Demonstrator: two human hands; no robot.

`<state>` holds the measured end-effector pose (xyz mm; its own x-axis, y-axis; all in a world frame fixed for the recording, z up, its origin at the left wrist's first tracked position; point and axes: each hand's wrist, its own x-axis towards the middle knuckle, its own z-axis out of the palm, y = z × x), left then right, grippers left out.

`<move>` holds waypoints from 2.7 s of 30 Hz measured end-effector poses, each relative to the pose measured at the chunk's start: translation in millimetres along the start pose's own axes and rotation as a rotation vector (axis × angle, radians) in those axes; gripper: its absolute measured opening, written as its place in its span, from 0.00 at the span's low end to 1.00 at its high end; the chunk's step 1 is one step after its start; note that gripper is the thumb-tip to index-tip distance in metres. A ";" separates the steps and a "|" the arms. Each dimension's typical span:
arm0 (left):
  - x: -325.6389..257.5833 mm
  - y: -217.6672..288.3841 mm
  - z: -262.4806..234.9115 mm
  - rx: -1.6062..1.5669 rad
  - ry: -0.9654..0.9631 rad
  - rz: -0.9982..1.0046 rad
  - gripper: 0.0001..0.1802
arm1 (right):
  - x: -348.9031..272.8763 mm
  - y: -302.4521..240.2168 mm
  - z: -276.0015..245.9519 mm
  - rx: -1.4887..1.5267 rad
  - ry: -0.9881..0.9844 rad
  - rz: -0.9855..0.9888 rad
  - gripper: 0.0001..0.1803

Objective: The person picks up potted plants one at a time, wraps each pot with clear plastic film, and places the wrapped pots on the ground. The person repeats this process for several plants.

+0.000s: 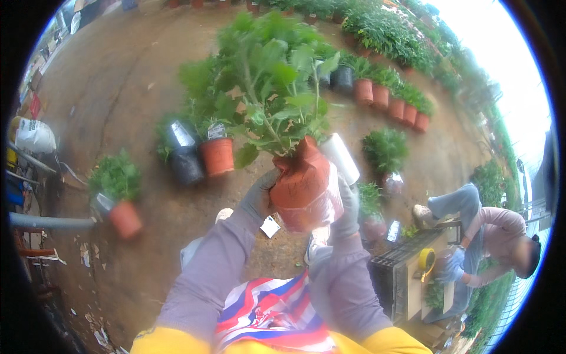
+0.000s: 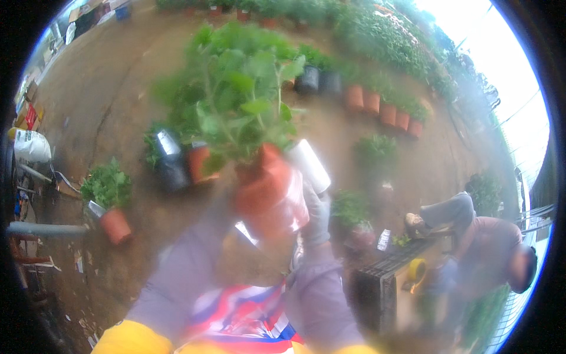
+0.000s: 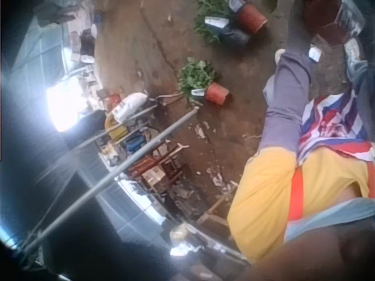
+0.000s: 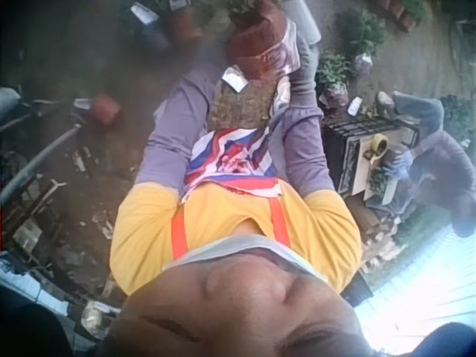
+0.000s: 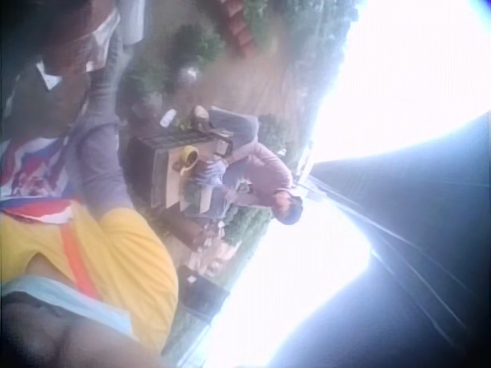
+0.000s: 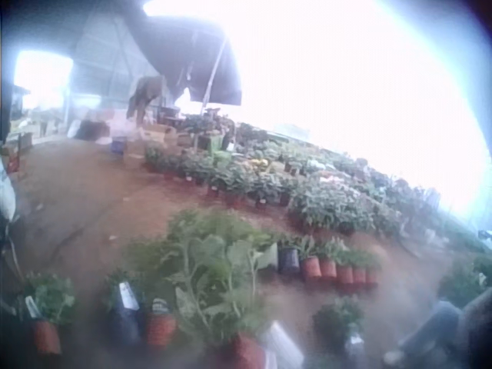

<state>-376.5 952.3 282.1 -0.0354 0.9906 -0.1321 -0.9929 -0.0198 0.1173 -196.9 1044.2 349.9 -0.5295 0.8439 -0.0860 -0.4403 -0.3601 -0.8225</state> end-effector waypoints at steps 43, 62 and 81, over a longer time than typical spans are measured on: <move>-11.3 -3.1 68.8 0.228 -0.051 0.208 0.33 | -65.1 -65.6 135.9 -1.450 -0.057 -0.758 0.19; -25.3 -0.8 79.2 0.523 -0.182 0.347 0.50 | -41.1 -87.4 123.8 -0.876 -0.074 -0.450 0.23; -45.2 23.2 89.3 0.390 -0.062 0.240 0.32 | -26.8 -87.5 101.8 -0.611 0.125 -0.535 0.25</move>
<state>-387.7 919.2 378.6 -0.2409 0.9706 0.0017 -0.8399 -0.2093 0.5007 -218.1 1012.6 481.4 -0.2596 0.8909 0.3726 -0.1187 0.3535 -0.9279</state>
